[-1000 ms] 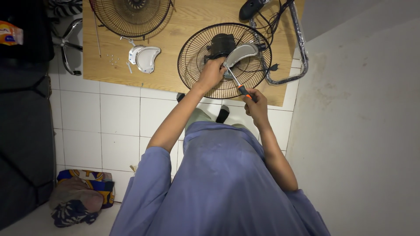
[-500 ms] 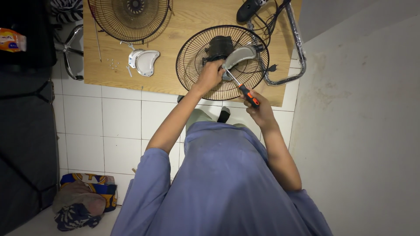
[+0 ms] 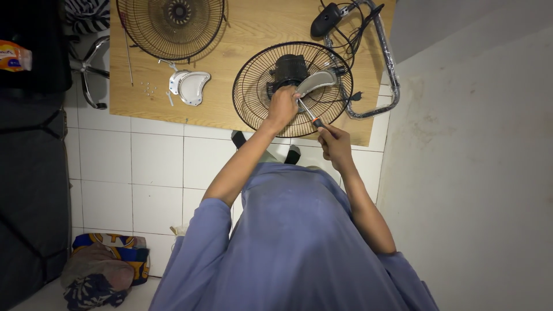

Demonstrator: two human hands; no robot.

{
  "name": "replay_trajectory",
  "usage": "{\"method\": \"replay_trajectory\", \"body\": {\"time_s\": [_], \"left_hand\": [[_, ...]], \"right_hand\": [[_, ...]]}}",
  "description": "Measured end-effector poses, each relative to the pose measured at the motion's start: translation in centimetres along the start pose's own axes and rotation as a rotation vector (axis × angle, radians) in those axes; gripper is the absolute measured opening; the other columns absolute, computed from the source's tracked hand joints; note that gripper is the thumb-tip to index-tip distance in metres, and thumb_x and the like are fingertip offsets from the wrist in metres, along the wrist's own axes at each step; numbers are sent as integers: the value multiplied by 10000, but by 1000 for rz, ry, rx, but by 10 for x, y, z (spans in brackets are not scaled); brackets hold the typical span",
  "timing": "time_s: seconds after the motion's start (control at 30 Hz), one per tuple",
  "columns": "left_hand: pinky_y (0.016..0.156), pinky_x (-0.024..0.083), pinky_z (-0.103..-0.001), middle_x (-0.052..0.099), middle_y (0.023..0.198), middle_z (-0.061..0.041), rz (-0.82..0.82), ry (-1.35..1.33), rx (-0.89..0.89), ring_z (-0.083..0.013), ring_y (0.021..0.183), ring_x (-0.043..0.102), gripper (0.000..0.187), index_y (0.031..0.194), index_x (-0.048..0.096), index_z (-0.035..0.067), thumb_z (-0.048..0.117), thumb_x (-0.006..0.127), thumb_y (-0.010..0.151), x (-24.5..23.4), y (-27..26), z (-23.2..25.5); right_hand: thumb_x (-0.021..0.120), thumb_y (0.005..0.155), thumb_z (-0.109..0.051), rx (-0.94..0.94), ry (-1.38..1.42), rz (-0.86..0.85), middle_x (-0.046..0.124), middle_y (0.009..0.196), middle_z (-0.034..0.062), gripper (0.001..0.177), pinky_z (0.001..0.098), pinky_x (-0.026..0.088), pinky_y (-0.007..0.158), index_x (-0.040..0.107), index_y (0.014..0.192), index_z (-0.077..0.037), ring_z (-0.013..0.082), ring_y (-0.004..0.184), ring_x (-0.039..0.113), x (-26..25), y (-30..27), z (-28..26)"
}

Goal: The person assembles a table fan by attaching fan blades to the motor hub using a screwdriver. They place each blade onto the hub, insert screws, and tighten them one at a time. The person repeats this process for multiple blades until all are secured.

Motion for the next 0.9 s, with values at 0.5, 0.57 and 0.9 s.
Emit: {"method": "replay_trajectory", "body": {"time_s": [0.5, 0.57, 0.9], "left_hand": [[856, 521, -492, 690, 918, -218, -27, 119, 168, -433, 977, 663, 141, 859, 659, -34, -74, 624, 728, -1, 5, 6], [843, 513, -500, 690, 920, -226, -31, 103, 141, -442, 965, 655, 84, 856, 675, -22, -57, 650, 784, -1, -3, 3], [713, 537, -464, 703, 835, -238, -12, -62, -23, -419, 784, 691, 97, 972, 734, 0, 68, 703, 910, -25, 2, 7]], "right_hand": [[702, 949, -170, -734, -823, 106, 687, 773, 176, 378, 347, 542, 638, 692, 1276, 18, 267, 672, 710, 7, -2, 6], [715, 945, -179, -686, -864, 125, 707, 852, 229, 383, 373, 546, 673, 693, 1277, 10, 344, 750, 719, 6, -8, 13], [661, 1063, -198, -578, -451, 271, 713, 865, 116, 279, 317, 486, 686, 743, 1242, -1, 226, 746, 596, 8, -10, 10]]}}
Point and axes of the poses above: each hand's wrist, its own y-axis towards the middle knuckle, its own x-axis out of the palm, z = x × y, the point moved 1 cm from there along y, towards the middle knuckle
